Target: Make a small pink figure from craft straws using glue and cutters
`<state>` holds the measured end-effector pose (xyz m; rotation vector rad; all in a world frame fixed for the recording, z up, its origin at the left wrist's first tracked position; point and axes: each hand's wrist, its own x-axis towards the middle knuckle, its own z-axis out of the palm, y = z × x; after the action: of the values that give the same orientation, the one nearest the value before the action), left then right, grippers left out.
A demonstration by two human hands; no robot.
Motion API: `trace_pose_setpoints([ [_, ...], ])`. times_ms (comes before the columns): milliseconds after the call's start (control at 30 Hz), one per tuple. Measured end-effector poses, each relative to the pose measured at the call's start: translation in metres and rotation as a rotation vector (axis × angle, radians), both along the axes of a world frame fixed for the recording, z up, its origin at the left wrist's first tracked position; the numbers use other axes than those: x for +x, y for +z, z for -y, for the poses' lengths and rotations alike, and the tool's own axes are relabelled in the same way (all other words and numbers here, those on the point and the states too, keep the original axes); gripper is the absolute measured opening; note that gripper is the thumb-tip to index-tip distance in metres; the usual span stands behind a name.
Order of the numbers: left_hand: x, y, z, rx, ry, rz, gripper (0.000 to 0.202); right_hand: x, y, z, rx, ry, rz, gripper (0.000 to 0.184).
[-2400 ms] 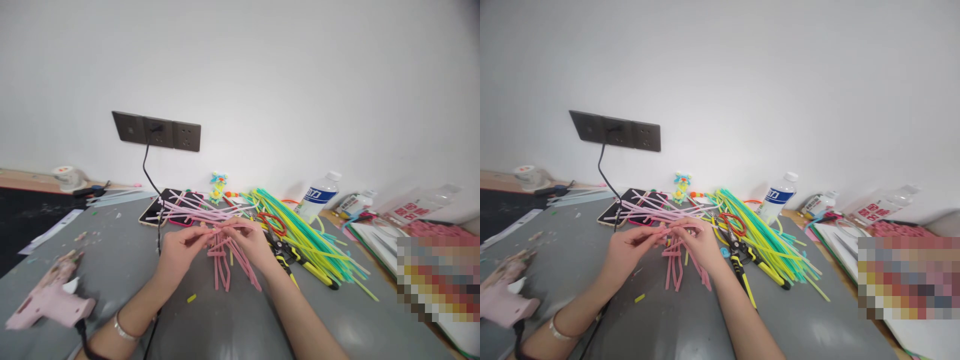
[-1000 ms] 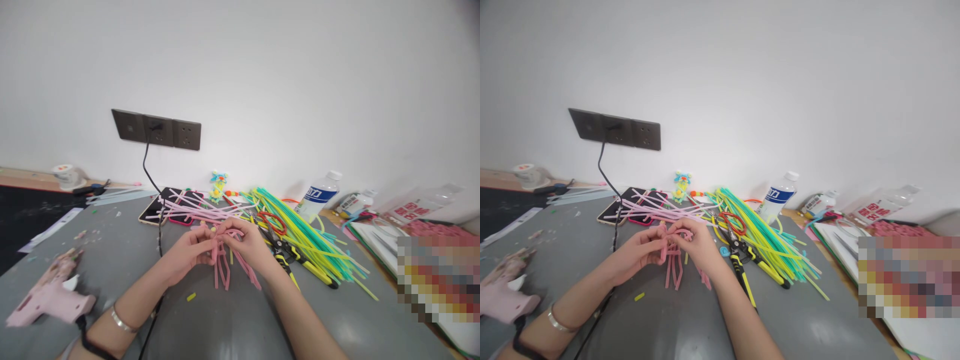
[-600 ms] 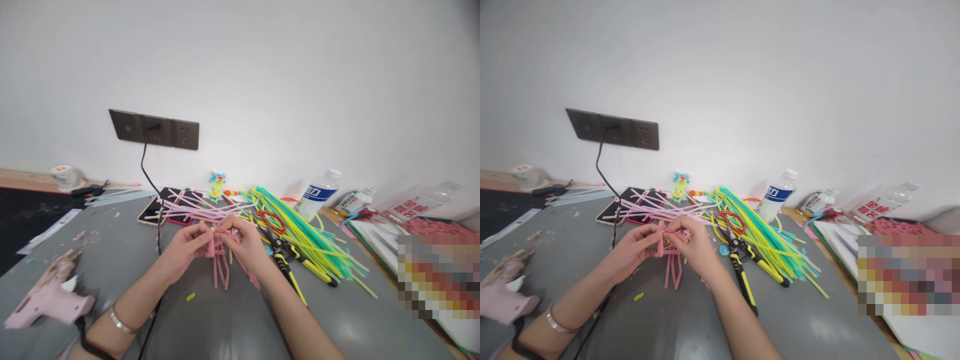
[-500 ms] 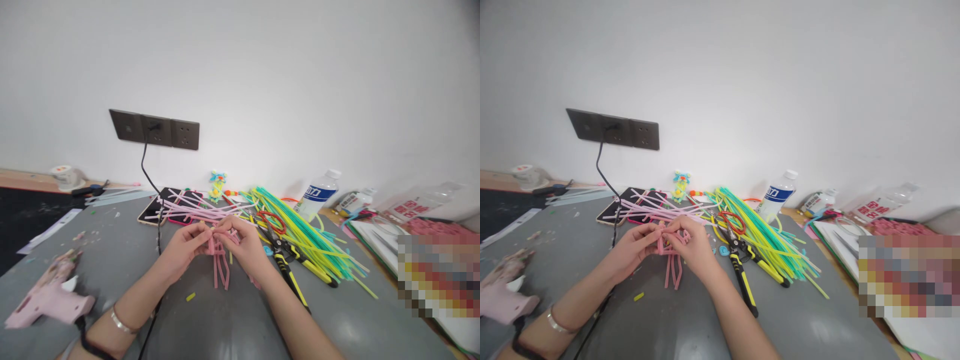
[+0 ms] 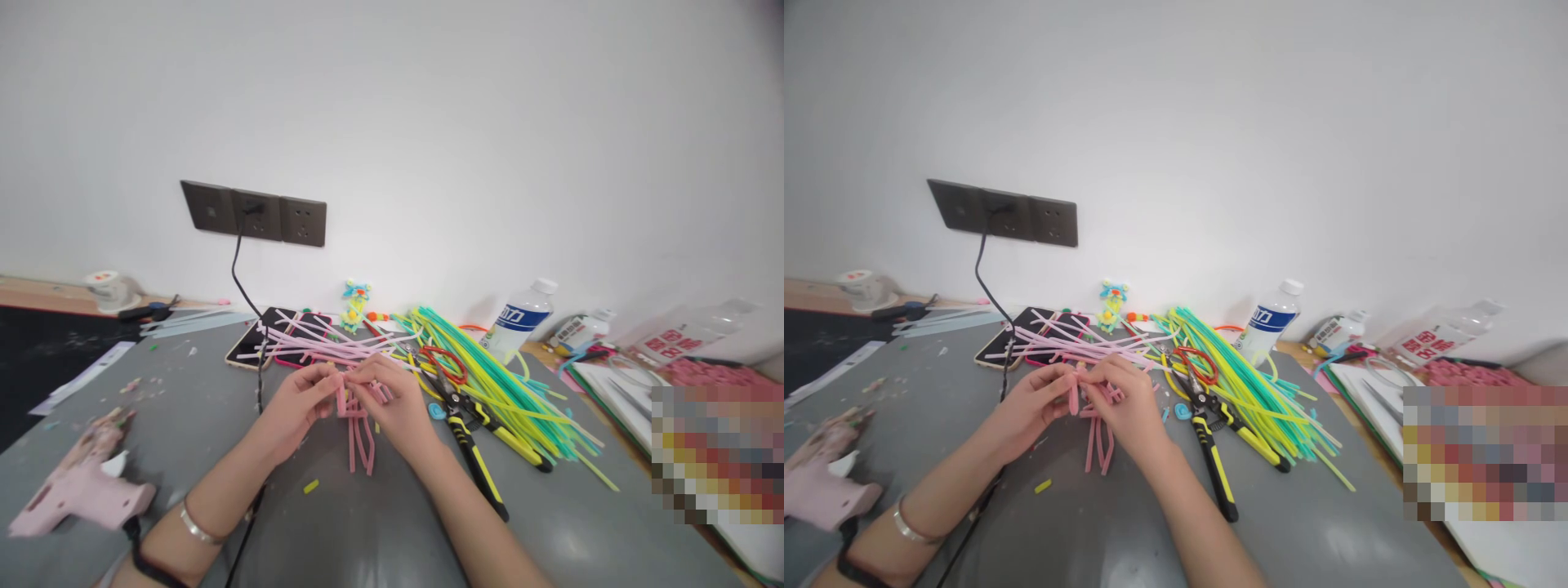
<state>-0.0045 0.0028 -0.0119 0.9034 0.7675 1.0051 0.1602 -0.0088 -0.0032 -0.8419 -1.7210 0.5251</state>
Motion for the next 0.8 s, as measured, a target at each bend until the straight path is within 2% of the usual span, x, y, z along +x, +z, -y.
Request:
trace_pose_setpoints([
  [200,0.001,0.003,0.002,-0.007,-0.042,0.021,0.032,0.000,0.001,0.004,-0.009,0.000,0.059,0.012],
  [433,0.002,0.005,0.002,-0.014,-0.017,0.078,0.034,-0.007,-0.004,0.006,0.022,-0.063,0.117,0.014],
  [667,0.002,0.003,0.002,-0.048,0.081,0.113,0.034,-0.018,-0.011,0.012,-0.168,0.039,-0.072,0.021],
  [800,0.005,0.003,0.002,-0.017,0.123,0.139,0.035,-0.025,-0.016,0.012,-0.212,0.086,-0.120,0.026],
])
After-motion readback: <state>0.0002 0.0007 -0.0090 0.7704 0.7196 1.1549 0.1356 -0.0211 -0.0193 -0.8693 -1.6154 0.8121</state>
